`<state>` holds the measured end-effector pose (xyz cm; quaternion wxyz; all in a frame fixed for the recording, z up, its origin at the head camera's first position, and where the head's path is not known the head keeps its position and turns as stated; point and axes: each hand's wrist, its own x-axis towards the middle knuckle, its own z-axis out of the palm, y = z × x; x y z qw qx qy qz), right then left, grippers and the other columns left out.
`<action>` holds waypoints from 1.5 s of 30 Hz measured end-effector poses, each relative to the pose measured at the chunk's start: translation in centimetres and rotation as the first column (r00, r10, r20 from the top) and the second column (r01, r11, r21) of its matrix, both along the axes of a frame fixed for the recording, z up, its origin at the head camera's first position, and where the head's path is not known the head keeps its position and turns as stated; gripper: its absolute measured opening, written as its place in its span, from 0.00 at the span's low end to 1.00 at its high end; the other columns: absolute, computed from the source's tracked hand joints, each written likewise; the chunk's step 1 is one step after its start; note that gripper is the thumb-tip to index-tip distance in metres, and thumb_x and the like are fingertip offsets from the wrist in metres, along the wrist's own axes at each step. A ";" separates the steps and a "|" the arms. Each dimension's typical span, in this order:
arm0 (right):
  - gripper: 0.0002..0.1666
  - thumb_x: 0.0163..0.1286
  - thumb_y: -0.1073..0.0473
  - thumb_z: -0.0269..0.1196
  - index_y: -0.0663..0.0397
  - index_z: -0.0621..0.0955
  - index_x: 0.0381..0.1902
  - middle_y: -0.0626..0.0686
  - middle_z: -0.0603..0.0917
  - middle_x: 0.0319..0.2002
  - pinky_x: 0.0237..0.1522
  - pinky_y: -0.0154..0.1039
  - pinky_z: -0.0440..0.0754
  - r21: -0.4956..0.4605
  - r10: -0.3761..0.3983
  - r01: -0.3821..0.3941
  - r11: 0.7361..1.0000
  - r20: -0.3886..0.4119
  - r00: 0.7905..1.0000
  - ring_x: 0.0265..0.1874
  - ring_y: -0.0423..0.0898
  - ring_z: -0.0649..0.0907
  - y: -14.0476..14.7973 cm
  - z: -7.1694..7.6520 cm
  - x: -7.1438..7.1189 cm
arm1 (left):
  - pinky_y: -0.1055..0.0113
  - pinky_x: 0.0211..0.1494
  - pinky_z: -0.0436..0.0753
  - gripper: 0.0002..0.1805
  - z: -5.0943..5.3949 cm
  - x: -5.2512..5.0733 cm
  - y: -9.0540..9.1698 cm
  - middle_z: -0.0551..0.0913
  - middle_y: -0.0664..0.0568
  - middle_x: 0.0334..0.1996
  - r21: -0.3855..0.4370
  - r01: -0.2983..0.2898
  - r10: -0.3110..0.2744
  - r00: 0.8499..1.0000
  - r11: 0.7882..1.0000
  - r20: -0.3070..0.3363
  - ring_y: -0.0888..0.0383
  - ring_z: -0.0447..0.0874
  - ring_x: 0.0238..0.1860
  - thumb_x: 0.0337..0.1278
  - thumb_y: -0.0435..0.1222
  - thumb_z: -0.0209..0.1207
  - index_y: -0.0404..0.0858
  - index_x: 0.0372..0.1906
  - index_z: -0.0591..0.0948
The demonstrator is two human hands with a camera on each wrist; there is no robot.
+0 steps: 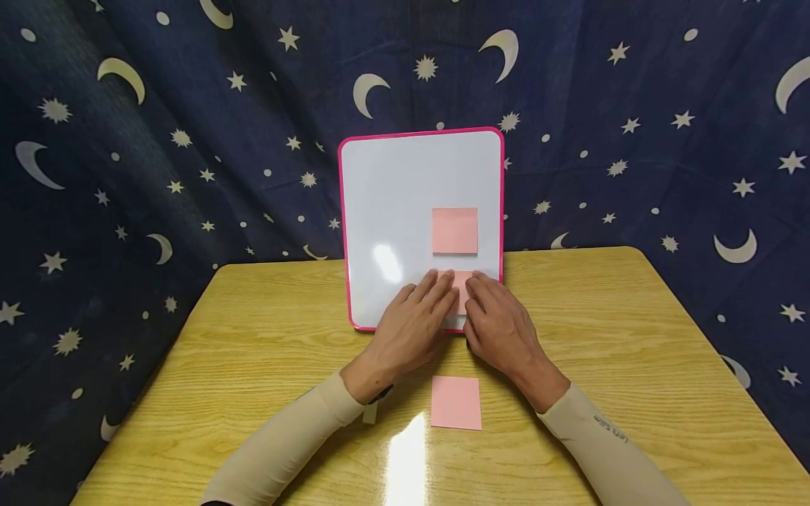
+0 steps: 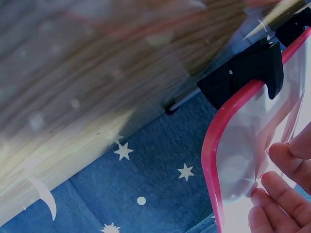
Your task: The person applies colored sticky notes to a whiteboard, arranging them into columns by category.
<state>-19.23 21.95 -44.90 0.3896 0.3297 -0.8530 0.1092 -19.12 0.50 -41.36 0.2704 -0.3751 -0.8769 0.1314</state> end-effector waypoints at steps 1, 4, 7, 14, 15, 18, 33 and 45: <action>0.11 0.60 0.66 0.58 0.72 0.82 0.34 0.69 0.84 0.55 0.65 0.62 0.79 -0.001 0.000 0.000 1.000 -0.002 1.000 0.61 0.67 0.82 0.0 0.0 0.0 | 0.57 0.69 0.76 0.35 0.0 0.0 -0.1 0.69 0.49 0.78 0.005 0.002 -0.002 1.000 1.000 -0.002 0.48 0.69 0.77 0.66 0.47 0.62 0.43 0.76 0.73; 0.11 0.60 0.66 0.58 0.72 0.82 0.34 0.69 0.84 0.55 0.64 0.62 0.79 -0.003 0.001 -0.001 1.000 -0.004 1.000 0.61 0.67 0.82 0.0 0.0 0.0 | 0.58 0.68 0.76 0.34 -0.1 0.0 -0.2 0.70 0.48 0.78 0.017 0.003 -0.003 1.000 1.000 -0.006 0.48 0.70 0.77 0.65 0.46 0.62 0.43 0.75 0.74; 0.12 0.62 0.65 0.57 0.72 0.82 0.34 0.69 0.83 0.55 0.65 0.62 0.79 -0.002 0.002 -0.002 1.000 -0.004 1.000 0.61 0.67 0.82 0.0 -0.1 0.0 | 0.59 0.67 0.76 0.34 -0.1 0.0 -0.4 0.70 0.47 0.78 0.022 -0.001 0.001 1.000 1.000 -0.007 0.48 0.70 0.77 0.63 0.46 0.63 0.42 0.74 0.75; 0.14 0.64 0.64 0.55 0.73 0.81 0.34 0.70 0.83 0.56 0.66 0.61 0.78 0.010 -0.003 0.003 1.000 0.001 1.000 0.62 0.68 0.82 0.0 0.0 0.0 | 0.61 0.65 0.77 0.33 -0.1 0.1 -0.7 0.70 0.46 0.78 0.015 -0.019 0.019 1.000 1.000 -0.013 0.48 0.72 0.76 0.64 0.48 0.62 0.43 0.73 0.76; 0.13 0.63 0.64 0.56 0.72 0.81 0.34 0.70 0.83 0.55 0.66 0.61 0.78 0.012 -0.004 0.004 1.000 0.003 1.000 0.62 0.68 0.82 0.0 0.0 0.0 | 0.61 0.65 0.77 0.33 -0.1 0.1 -0.7 0.70 0.46 0.78 0.014 -0.021 0.022 1.000 1.000 -0.013 0.48 0.72 0.76 0.64 0.48 0.62 0.42 0.73 0.76; 0.13 0.64 0.64 0.55 0.72 0.81 0.33 0.70 0.83 0.55 0.67 0.61 0.77 0.014 -0.008 0.008 1.000 0.007 1.000 0.62 0.68 0.81 0.0 0.0 0.0 | 0.61 0.65 0.77 0.33 -0.2 0.1 -0.9 0.70 0.47 0.78 0.012 -0.027 0.028 1.000 1.000 -0.013 0.48 0.71 0.76 0.65 0.47 0.62 0.42 0.73 0.76; 0.21 0.71 0.61 0.46 0.71 0.81 0.31 0.70 0.82 0.57 0.70 0.60 0.75 0.022 -0.022 0.021 1.000 0.027 0.999 0.63 0.67 0.81 -0.1 0.2 0.2 | 0.58 0.67 0.76 0.37 -0.2 0.1 -1.5 0.68 0.44 0.79 0.027 -0.027 0.026 0.999 0.999 0.036 0.45 0.69 0.78 0.61 0.49 0.66 0.44 0.74 0.74; 0.19 0.70 0.61 0.47 0.69 0.80 0.30 0.69 0.81 0.58 0.71 0.59 0.75 0.032 -0.034 0.033 0.999 0.049 0.998 0.65 0.66 0.79 0.0 0.1 0.2 | 0.58 0.63 0.77 0.29 0.0 0.0 -1.9 0.68 0.45 0.79 0.037 -0.027 0.025 0.999 0.999 0.043 0.45 0.69 0.77 0.55 0.51 0.70 0.45 0.60 0.78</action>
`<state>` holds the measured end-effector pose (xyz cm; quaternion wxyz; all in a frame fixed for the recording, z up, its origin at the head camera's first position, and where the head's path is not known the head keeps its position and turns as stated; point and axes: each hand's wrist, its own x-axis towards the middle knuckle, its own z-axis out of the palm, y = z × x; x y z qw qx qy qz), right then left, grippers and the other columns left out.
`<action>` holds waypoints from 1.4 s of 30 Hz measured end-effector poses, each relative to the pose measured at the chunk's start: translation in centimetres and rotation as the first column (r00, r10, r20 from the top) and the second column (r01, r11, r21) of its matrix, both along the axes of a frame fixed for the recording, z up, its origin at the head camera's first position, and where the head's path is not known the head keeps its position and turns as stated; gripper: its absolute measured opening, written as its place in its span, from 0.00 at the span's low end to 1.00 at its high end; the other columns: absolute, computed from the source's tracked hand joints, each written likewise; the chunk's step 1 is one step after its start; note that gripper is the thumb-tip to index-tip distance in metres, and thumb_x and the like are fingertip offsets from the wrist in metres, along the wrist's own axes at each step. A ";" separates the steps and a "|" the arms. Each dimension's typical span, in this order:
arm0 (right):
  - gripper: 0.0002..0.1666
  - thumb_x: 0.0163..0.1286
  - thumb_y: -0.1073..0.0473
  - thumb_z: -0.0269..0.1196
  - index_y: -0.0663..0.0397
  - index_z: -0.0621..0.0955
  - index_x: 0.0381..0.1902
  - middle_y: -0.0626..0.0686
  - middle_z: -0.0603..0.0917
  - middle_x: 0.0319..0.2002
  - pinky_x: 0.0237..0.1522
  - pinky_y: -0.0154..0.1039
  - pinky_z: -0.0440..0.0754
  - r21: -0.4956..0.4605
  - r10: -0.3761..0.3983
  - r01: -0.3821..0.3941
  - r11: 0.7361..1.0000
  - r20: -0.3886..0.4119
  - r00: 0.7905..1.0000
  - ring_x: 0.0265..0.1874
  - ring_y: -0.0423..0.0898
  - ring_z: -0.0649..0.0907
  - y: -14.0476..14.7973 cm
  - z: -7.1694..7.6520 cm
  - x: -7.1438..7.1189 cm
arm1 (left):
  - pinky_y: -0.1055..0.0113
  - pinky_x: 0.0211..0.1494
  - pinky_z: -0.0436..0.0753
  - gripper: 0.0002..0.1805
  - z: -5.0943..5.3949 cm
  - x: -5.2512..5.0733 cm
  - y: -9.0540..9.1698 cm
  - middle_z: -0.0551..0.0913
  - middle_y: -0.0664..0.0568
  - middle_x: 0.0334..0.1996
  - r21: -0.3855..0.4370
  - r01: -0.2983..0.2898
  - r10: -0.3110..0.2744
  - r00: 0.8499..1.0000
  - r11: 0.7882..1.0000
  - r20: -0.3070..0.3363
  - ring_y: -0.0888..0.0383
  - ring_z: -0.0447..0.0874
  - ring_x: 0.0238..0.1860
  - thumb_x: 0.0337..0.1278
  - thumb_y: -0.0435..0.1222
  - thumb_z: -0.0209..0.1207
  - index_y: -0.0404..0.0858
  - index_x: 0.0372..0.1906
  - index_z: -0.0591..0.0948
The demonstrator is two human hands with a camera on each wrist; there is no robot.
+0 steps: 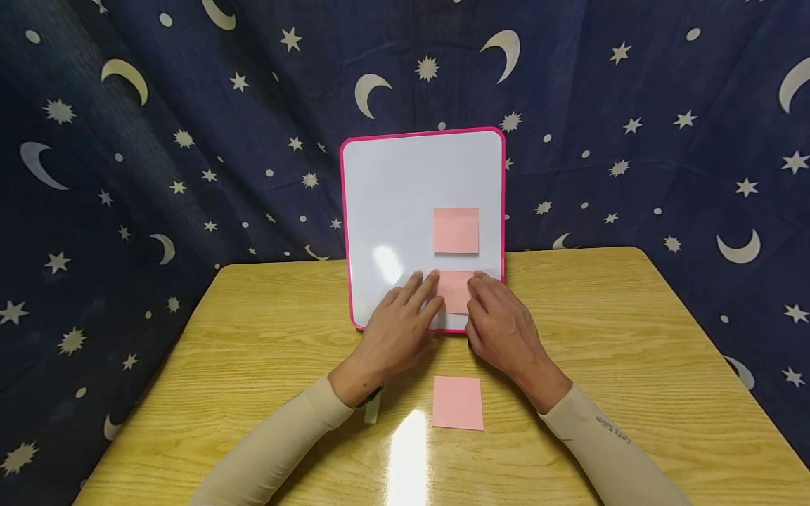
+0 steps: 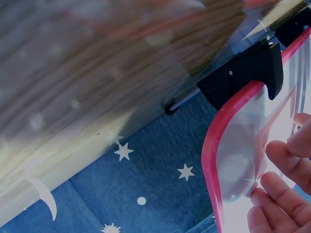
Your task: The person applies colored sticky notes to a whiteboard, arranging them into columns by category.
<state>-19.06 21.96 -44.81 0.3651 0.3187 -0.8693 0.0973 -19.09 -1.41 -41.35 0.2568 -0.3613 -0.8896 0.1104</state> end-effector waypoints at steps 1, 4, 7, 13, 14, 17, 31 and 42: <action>0.19 0.70 0.61 0.47 0.69 0.80 0.30 0.69 0.82 0.58 0.70 0.59 0.75 -0.003 0.003 -0.003 1.000 -0.003 1.000 0.65 0.66 0.79 0.0 0.0 0.0 | 0.58 0.63 0.77 0.29 0.0 0.0 0.0 0.68 0.45 0.79 -0.004 -0.002 0.002 1.000 1.000 0.002 0.45 0.69 0.78 0.55 0.51 0.70 0.45 0.60 0.78; 0.18 0.70 0.61 0.47 0.68 0.80 0.29 0.69 0.81 0.57 0.70 0.59 0.75 -0.008 0.009 -0.009 1.000 -0.014 1.000 0.64 0.66 0.80 0.0 0.0 -0.1 | 0.58 0.63 0.77 0.29 -0.1 -0.1 -0.1 0.67 0.45 0.79 -0.006 -0.003 0.003 1.000 1.000 0.008 0.45 0.68 0.78 0.55 0.51 0.70 0.45 0.60 0.78; 0.19 0.70 0.61 0.47 0.69 0.80 0.29 0.70 0.82 0.57 0.70 0.59 0.75 -0.011 0.015 -0.015 1.000 -0.021 1.000 0.64 0.67 0.80 -0.1 0.0 -0.1 | 0.58 0.63 0.77 0.28 -0.2 -0.2 -0.1 0.67 0.45 0.79 -0.004 0.001 -0.001 1.000 1.000 0.007 0.45 0.68 0.78 0.55 0.51 0.70 0.45 0.59 0.79; 0.19 0.71 0.61 0.47 0.69 0.79 0.28 0.70 0.82 0.56 0.69 0.60 0.76 -0.012 0.026 -0.026 1.000 -0.032 0.999 0.63 0.67 0.80 -0.1 -0.1 -0.2 | 0.58 0.63 0.77 0.27 -0.2 -0.3 -0.2 0.67 0.44 0.79 -0.002 0.006 -0.006 1.000 1.000 0.001 0.45 0.68 0.78 0.56 0.50 0.69 0.45 0.58 0.79; 0.19 0.71 0.61 0.47 0.69 0.79 0.28 0.70 0.82 0.56 0.69 0.60 0.76 -0.012 0.026 -0.026 1.000 -0.033 0.999 0.63 0.68 0.80 -0.1 -0.1 -0.2 | 0.58 0.63 0.77 0.27 -0.3 -0.3 -0.2 0.67 0.44 0.79 -0.002 0.007 -0.007 1.000 1.000 0.002 0.45 0.68 0.78 0.57 0.50 0.69 0.44 0.58 0.79; 0.19 0.70 0.61 0.48 0.69 0.79 0.28 0.70 0.82 0.56 0.70 0.59 0.75 -0.011 0.025 -0.025 1.000 -0.029 0.999 0.63 0.68 0.80 0.0 -0.2 -0.3 | 0.57 0.64 0.77 0.27 -0.3 -0.3 -0.2 0.67 0.45 0.80 0.001 0.008 -0.008 1.000 1.000 0.007 0.45 0.67 0.78 0.57 0.49 0.69 0.45 0.59 0.78; 0.20 0.71 0.60 0.47 0.69 0.79 0.28 0.70 0.82 0.56 0.69 0.60 0.76 -0.017 0.026 -0.027 1.000 -0.026 0.999 0.63 0.68 0.80 -0.2 -0.1 -0.1 | 0.55 0.63 0.78 0.27 -0.5 -0.5 -0.6 0.67 0.45 0.79 0.029 0.032 -0.033 0.999 0.999 0.021 0.45 0.67 0.78 0.56 0.46 0.67 0.44 0.61 0.78; 0.16 0.68 0.61 0.51 0.69 0.80 0.31 0.70 0.82 0.56 0.68 0.61 0.76 -0.040 0.027 -0.028 0.999 -0.020 0.999 0.63 0.68 0.80 -0.1 -0.1 0.0 | 0.55 0.65 0.77 0.29 -0.2 -0.4 -0.8 0.68 0.45 0.79 0.015 0.047 -0.048 0.998 0.999 0.047 0.46 0.67 0.78 0.58 0.48 0.68 0.45 0.63 0.76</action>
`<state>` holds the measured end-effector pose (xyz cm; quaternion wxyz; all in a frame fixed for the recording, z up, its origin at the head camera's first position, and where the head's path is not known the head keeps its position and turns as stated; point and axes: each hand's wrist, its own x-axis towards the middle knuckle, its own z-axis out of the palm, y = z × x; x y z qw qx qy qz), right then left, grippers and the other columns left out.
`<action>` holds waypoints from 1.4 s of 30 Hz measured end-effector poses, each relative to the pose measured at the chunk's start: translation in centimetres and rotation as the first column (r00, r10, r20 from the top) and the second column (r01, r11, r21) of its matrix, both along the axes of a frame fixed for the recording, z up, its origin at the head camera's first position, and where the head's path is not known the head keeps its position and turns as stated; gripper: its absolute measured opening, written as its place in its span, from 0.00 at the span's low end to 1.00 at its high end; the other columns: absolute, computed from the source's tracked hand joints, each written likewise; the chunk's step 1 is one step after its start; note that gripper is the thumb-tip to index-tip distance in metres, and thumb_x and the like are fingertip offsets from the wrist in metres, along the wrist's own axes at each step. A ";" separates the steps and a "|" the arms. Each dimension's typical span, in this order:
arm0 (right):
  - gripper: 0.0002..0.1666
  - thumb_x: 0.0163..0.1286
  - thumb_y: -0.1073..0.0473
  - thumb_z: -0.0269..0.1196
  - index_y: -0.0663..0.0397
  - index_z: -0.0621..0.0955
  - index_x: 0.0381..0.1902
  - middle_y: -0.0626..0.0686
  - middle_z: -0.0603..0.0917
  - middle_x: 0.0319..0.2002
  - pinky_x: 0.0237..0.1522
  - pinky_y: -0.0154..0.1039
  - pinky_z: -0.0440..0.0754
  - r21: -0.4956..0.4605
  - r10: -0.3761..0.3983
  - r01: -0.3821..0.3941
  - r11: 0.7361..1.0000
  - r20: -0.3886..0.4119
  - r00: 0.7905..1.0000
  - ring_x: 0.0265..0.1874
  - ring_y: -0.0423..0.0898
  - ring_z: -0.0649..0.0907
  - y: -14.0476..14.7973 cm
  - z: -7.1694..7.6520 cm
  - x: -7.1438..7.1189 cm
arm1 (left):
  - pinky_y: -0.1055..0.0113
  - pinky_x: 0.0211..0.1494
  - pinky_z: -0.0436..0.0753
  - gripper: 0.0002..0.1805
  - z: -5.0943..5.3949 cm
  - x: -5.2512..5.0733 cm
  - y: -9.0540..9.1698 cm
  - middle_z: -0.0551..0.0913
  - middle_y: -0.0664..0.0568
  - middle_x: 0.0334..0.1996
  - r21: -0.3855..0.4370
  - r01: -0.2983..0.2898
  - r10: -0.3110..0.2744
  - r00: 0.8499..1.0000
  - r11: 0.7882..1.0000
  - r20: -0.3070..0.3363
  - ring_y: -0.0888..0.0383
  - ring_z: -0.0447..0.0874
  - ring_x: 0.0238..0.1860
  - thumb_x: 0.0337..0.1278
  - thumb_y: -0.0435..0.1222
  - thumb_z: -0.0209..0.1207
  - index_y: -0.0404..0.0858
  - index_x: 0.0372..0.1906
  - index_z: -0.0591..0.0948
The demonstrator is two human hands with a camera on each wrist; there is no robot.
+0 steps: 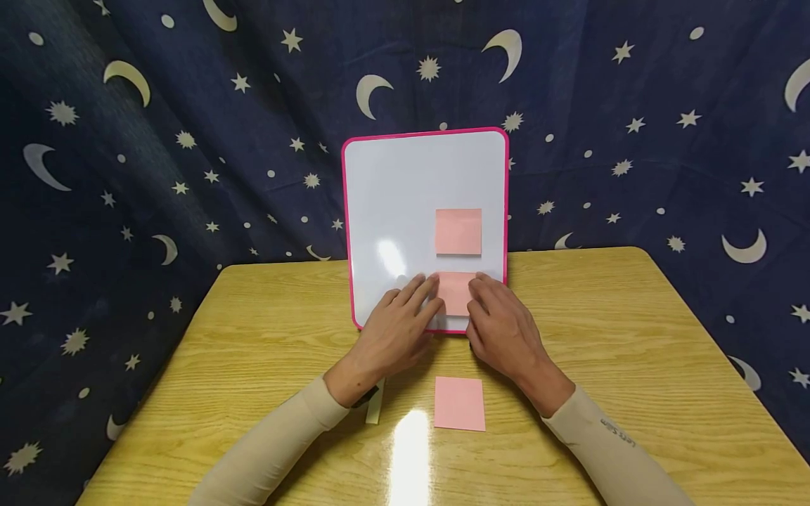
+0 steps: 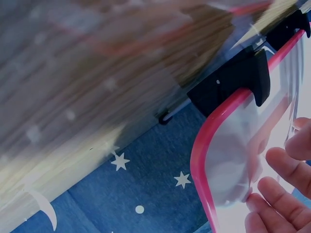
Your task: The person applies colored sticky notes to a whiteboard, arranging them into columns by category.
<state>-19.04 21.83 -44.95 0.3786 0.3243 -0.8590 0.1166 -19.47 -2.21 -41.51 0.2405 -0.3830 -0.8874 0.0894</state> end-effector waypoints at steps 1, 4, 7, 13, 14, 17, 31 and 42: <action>0.16 0.68 0.61 0.52 0.69 0.81 0.32 0.69 0.82 0.56 0.68 0.60 0.76 -0.002 -0.003 0.003 1.000 0.009 1.000 0.63 0.67 0.80 0.0 0.0 0.1 | 0.55 0.65 0.77 0.29 0.1 0.0 0.0 0.68 0.45 0.78 0.004 0.004 -0.004 1.000 1.000 0.001 0.46 0.67 0.78 0.59 0.49 0.68 0.45 0.63 0.76; 0.14 0.67 0.61 0.54 0.69 0.82 0.35 0.69 0.82 0.56 0.68 0.60 0.76 -0.011 -0.004 0.005 1.000 0.029 1.000 0.63 0.67 0.80 -0.1 0.1 0.2 | 0.55 0.64 0.77 0.27 0.1 0.1 -0.2 0.70 0.46 0.77 0.017 0.013 -0.013 1.000 1.000 0.004 0.47 0.68 0.77 0.60 0.48 0.67 0.45 0.62 0.76; 0.14 0.68 0.61 0.54 0.67 0.82 0.36 0.67 0.81 0.55 0.67 0.59 0.76 -0.012 -0.005 0.006 1.000 0.052 0.999 0.62 0.66 0.80 -0.3 0.2 0.4 | 0.55 0.64 0.78 0.25 0.1 0.3 -0.4 0.72 0.47 0.76 0.021 0.017 -0.017 1.000 1.000 0.008 0.48 0.69 0.77 0.61 0.48 0.65 0.46 0.62 0.77; 0.15 0.69 0.60 0.55 0.67 0.83 0.42 0.66 0.81 0.55 0.65 0.58 0.76 -0.018 -0.001 0.002 1.000 0.070 0.998 0.58 0.66 0.80 -0.4 0.3 0.9 | 0.56 0.63 0.78 0.26 -0.1 0.6 -0.8 0.74 0.47 0.73 0.033 0.026 -0.027 1.000 0.999 0.006 0.48 0.70 0.76 0.61 0.49 0.66 0.46 0.61 0.77; 0.16 0.68 0.60 0.55 0.66 0.83 0.43 0.66 0.81 0.55 0.65 0.58 0.76 -0.020 0.001 0.001 1.000 0.072 0.997 0.58 0.66 0.80 -0.5 0.3 1.0 | 0.56 0.63 0.78 0.26 -0.1 0.6 -0.8 0.74 0.48 0.73 0.035 0.027 -0.027 1.000 0.999 0.008 0.48 0.70 0.76 0.61 0.49 0.66 0.46 0.61 0.77; 0.17 0.67 0.61 0.57 0.66 0.84 0.46 0.66 0.81 0.55 0.65 0.59 0.76 -0.029 0.008 -0.006 1.000 0.077 0.997 0.58 0.66 0.80 -0.6 0.3 1.2 | 0.56 0.63 0.78 0.26 -0.1 0.8 -1.0 0.74 0.48 0.72 0.047 0.028 -0.029 0.999 0.999 0.022 0.48 0.70 0.75 0.61 0.49 0.67 0.46 0.61 0.77; 0.17 0.63 0.62 0.62 0.65 0.84 0.48 0.64 0.83 0.56 0.60 0.58 0.79 -0.030 0.011 -0.009 1.000 0.088 0.996 0.54 0.63 0.82 -1.3 0.3 2.4 | 0.57 0.60 0.80 0.24 -0.2 1.7 -2.0 0.78 0.48 0.68 0.102 0.058 -0.063 0.997 0.993 0.049 0.50 0.75 0.71 0.65 0.49 0.63 0.44 0.61 0.79; 0.20 0.63 0.60 0.64 0.63 0.83 0.52 0.64 0.83 0.57 0.61 0.58 0.80 -0.022 0.020 -0.017 1.000 0.116 0.993 0.56 0.63 0.83 -1.8 0.4 3.0 | 0.56 0.62 0.79 0.27 -0.1 2.4 -2.8 0.78 0.48 0.69 0.121 0.048 -0.059 0.994 0.991 0.089 0.50 0.75 0.71 0.65 0.51 0.64 0.44 0.65 0.80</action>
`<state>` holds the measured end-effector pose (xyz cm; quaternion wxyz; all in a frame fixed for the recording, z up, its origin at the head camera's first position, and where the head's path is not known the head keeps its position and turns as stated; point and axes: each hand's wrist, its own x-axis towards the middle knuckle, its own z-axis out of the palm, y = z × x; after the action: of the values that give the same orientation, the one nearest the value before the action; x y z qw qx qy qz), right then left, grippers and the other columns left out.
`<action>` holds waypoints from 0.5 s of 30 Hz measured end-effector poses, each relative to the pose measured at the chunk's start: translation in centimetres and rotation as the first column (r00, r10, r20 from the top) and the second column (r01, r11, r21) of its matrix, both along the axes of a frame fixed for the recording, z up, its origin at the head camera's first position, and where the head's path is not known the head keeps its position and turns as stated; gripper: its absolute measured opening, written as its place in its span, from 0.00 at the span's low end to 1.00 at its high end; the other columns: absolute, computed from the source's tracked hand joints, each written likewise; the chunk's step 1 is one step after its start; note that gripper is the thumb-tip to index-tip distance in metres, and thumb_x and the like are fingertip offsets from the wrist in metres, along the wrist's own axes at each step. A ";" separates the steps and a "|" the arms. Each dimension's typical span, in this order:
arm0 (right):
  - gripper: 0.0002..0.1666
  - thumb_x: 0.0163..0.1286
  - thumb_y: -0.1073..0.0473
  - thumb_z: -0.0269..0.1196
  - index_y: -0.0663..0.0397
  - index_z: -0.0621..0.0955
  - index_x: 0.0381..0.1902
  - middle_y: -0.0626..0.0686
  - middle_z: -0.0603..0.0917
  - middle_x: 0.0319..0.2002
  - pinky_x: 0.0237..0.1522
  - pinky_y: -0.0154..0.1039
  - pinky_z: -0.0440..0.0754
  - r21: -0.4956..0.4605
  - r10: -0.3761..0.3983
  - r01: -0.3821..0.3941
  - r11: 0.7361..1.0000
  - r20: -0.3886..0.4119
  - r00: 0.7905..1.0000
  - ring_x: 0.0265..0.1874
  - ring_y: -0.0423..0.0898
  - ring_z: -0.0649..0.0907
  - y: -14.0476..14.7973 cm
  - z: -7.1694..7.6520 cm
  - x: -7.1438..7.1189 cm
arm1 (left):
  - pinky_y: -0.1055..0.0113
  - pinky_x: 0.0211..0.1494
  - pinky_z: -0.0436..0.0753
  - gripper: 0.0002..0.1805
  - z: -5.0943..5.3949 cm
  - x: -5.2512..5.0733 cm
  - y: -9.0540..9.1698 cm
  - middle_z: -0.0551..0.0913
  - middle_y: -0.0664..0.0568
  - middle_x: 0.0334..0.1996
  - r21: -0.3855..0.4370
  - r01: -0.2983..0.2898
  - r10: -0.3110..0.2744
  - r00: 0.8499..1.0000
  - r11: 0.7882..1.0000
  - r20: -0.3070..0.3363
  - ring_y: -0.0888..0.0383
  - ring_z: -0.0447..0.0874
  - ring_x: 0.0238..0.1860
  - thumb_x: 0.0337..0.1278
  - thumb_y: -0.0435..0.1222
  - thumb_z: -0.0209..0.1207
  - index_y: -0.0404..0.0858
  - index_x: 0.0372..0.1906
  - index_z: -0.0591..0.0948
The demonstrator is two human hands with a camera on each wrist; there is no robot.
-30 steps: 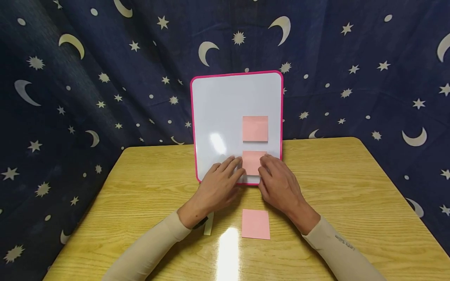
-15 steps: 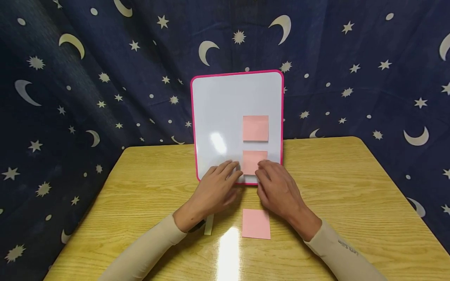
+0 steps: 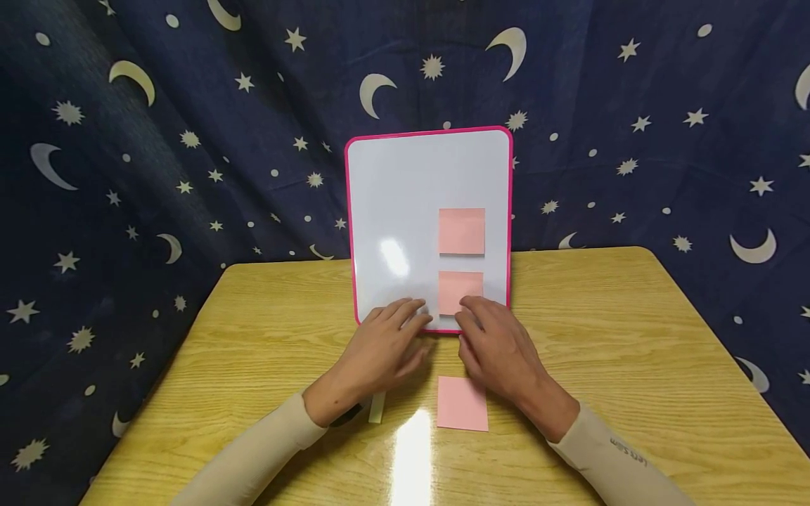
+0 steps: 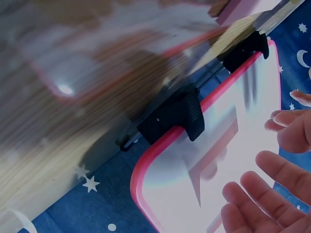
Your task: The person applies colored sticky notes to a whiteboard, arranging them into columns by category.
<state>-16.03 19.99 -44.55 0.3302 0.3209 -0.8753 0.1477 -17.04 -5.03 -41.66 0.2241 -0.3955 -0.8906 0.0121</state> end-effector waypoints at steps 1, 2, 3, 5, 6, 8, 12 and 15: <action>0.20 0.64 0.60 0.63 0.62 0.83 0.53 0.64 0.83 0.58 0.61 0.58 0.80 0.001 0.002 -0.002 1.000 0.002 1.000 0.56 0.63 0.83 0.0 0.0 0.1 | 0.56 0.62 0.79 0.27 0.0 0.1 -0.1 0.78 0.48 0.69 -0.002 -0.002 0.002 1.000 1.000 0.002 0.50 0.75 0.70 0.66 0.51 0.64 0.44 0.65 0.80; 0.20 0.64 0.60 0.63 0.62 0.83 0.53 0.64 0.83 0.58 0.61 0.59 0.80 0.002 0.004 -0.004 1.000 0.006 1.000 0.56 0.63 0.82 -0.1 0.1 0.1 | 0.56 0.62 0.79 0.27 0.0 0.2 -0.1 0.79 0.48 0.69 0.000 -0.002 0.002 1.000 1.000 0.005 0.50 0.75 0.70 0.66 0.51 0.64 0.43 0.65 0.80; 0.20 0.65 0.59 0.63 0.62 0.83 0.53 0.64 0.82 0.58 0.61 0.59 0.79 0.004 0.005 -0.005 1.000 0.009 1.000 0.57 0.63 0.82 -0.1 0.1 0.2 | 0.56 0.63 0.80 0.27 0.0 0.3 -0.2 0.79 0.48 0.69 0.000 -0.002 0.002 1.000 1.000 0.005 0.50 0.75 0.70 0.66 0.51 0.64 0.43 0.65 0.80; 0.21 0.65 0.58 0.63 0.62 0.83 0.54 0.63 0.82 0.59 0.62 0.59 0.79 0.008 0.006 -0.006 1.000 0.018 1.000 0.57 0.63 0.82 -0.2 0.1 0.4 | 0.56 0.63 0.79 0.27 0.0 0.4 -0.4 0.79 0.47 0.69 0.002 -0.004 0.004 1.000 1.000 0.010 0.50 0.75 0.70 0.66 0.51 0.64 0.43 0.64 0.80; 0.21 0.65 0.58 0.63 0.62 0.84 0.54 0.63 0.83 0.59 0.62 0.59 0.79 0.008 0.008 -0.009 1.000 0.021 1.000 0.58 0.62 0.82 -0.2 0.2 0.5 | 0.56 0.63 0.79 0.27 0.0 0.4 -0.5 0.79 0.47 0.69 0.003 -0.005 0.005 1.000 1.000 0.013 0.50 0.75 0.70 0.66 0.51 0.64 0.43 0.64 0.80; 0.22 0.65 0.58 0.64 0.63 0.84 0.54 0.63 0.83 0.58 0.62 0.59 0.79 0.006 0.014 -0.014 1.000 0.026 1.000 0.58 0.62 0.82 -0.4 0.2 0.6 | 0.56 0.63 0.80 0.27 -0.1 0.5 -0.7 0.79 0.47 0.69 0.010 -0.007 0.007 1.000 1.000 0.018 0.50 0.76 0.70 0.65 0.51 0.65 0.42 0.64 0.81; 0.21 0.64 0.59 0.64 0.63 0.84 0.53 0.62 0.84 0.56 0.60 0.58 0.80 0.002 0.042 -0.043 0.999 0.023 0.999 0.55 0.62 0.83 -0.9 0.3 0.7 | 0.56 0.62 0.80 0.27 -0.5 0.7 -1.3 0.79 0.47 0.68 0.014 -0.004 0.003 0.999 1.000 0.038 0.50 0.76 0.69 0.64 0.50 0.66 0.42 0.63 0.81; 0.21 0.63 0.60 0.64 0.64 0.84 0.53 0.62 0.84 0.54 0.59 0.57 0.81 0.009 0.063 -0.063 0.998 0.015 0.998 0.54 0.61 0.84 -1.4 0.4 0.7 | 0.55 0.62 0.80 0.28 -0.8 0.8 -1.8 0.79 0.46 0.68 0.008 -0.001 0.000 0.998 1.000 0.059 0.50 0.76 0.69 0.65 0.50 0.66 0.41 0.64 0.81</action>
<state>-15.35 18.56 -44.17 0.3174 0.3488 -0.8679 0.1562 -16.27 -6.86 -42.41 0.1992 -0.3946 -0.8970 -0.0031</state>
